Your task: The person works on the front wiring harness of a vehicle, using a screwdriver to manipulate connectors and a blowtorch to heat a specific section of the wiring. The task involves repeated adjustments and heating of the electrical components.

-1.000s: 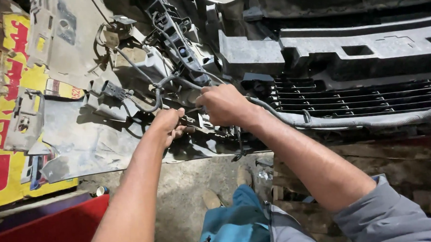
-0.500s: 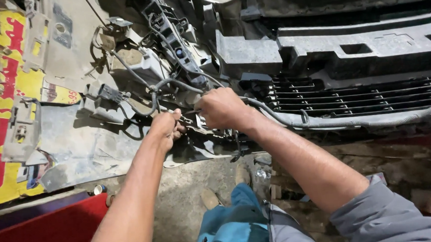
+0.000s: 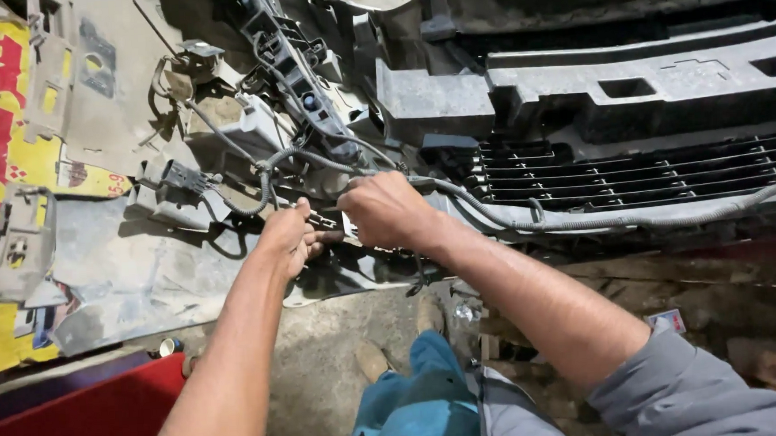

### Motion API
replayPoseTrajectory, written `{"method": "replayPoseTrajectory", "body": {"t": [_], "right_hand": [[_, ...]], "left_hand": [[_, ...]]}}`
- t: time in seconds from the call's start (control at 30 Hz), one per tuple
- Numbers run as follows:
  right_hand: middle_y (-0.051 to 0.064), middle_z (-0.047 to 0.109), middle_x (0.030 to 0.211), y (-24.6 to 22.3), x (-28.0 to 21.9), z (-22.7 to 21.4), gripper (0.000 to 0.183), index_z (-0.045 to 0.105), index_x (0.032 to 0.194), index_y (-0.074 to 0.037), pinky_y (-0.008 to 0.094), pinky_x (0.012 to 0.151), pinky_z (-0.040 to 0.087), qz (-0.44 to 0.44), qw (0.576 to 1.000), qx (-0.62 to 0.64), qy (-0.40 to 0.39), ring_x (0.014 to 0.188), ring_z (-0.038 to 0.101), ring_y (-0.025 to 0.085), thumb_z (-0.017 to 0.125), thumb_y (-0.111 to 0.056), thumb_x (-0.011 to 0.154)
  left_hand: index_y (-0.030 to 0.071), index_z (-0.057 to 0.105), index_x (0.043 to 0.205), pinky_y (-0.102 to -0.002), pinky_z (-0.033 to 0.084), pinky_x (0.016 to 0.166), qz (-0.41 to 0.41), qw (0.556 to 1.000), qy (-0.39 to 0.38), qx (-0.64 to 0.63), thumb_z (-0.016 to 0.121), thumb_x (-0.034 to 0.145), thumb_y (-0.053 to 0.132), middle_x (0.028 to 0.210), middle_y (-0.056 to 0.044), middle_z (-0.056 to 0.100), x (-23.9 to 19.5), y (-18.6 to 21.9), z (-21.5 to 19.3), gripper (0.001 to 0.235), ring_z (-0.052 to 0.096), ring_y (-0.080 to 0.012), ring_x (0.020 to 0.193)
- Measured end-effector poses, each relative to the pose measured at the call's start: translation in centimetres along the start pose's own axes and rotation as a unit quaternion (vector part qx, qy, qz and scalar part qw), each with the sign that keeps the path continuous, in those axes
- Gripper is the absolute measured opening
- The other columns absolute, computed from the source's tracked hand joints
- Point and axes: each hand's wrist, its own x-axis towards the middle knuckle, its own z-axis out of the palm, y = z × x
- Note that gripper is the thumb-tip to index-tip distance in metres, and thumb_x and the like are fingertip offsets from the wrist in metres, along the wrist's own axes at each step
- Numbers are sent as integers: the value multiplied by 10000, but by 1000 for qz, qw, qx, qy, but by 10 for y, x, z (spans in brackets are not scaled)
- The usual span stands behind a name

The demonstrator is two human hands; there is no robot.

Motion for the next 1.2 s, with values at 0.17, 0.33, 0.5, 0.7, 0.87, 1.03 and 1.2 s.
{"method": "replayPoseTrajectory", "body": {"t": [0.17, 0.33, 0.5, 0.7, 0.87, 1.03, 1.2], "right_hand": [[43, 702, 905, 0, 8, -14, 206, 784, 949, -261, 509, 765, 611, 66, 997, 31, -28, 856, 736, 381, 639, -261, 804], [21, 718, 932, 2, 12, -20, 235, 796, 976, -286, 510, 795, 611, 80, 994, 51, -51, 893, 736, 380, 662, -248, 787], [10, 716, 956, -2, -1, -29, 282, 802, 997, -277, 523, 787, 609, 74, 996, 28, -51, 875, 736, 381, 660, -208, 764], [50, 654, 956, 14, -16, -19, 317, 771, 991, -234, 556, 691, 596, 20, 1000, -10, 10, 716, 706, 448, 571, -110, 778], [56, 662, 928, 9, -24, -9, 222, 760, 980, -194, 532, 688, 595, 4, 1000, -10, 19, 718, 728, 419, 614, -137, 824], [91, 706, 850, 4, -22, -10, 164, 762, 972, -162, 519, 668, 592, 11, 999, 21, 24, 734, 740, 401, 632, -244, 913], [51, 707, 846, 2, -18, -9, 144, 772, 899, -190, 517, 700, 591, 43, 998, 35, 9, 738, 739, 392, 658, -278, 884]], "left_hand": [[-64, 347, 1356, -417, 620, 743, -24, 999, -32, -30, 276, 1111, 323, 1166, -279, 572, -13, 13, 1, 463, 728, -405, 1018], [-50, 334, 1367, -501, 658, 683, -7, 998, -12, -64, 313, 1097, 346, 1123, -327, 620, 26, -9, 0, 480, 744, -476, 906], [-8, 348, 1355, -388, 624, 497, 28, 999, 11, -25, 351, 1089, 451, 1033, -256, 634, 81, -44, -13, 530, 754, -382, 761], [-18, 433, 1239, -312, 456, 330, 36, 999, 40, 4, 415, 1085, 430, 808, -118, 513, 70, -36, -16, 474, 664, -293, 561], [-25, 418, 1233, -305, 468, 349, 42, 999, 23, 15, 381, 1092, 455, 811, -73, 451, 59, -34, -12, 501, 688, -317, 612], [-45, 367, 1230, -308, 462, 381, 31, 999, -5, 7, 254, 1104, 465, 892, -153, 538, 36, -15, -1, 538, 745, -371, 714], [-8, 453, 1168, -310, 522, 438, -12, 999, -13, 28, 402, 1085, 399, 928, -133, 586, 48, -17, -5, 419, 769, -347, 775]]}}
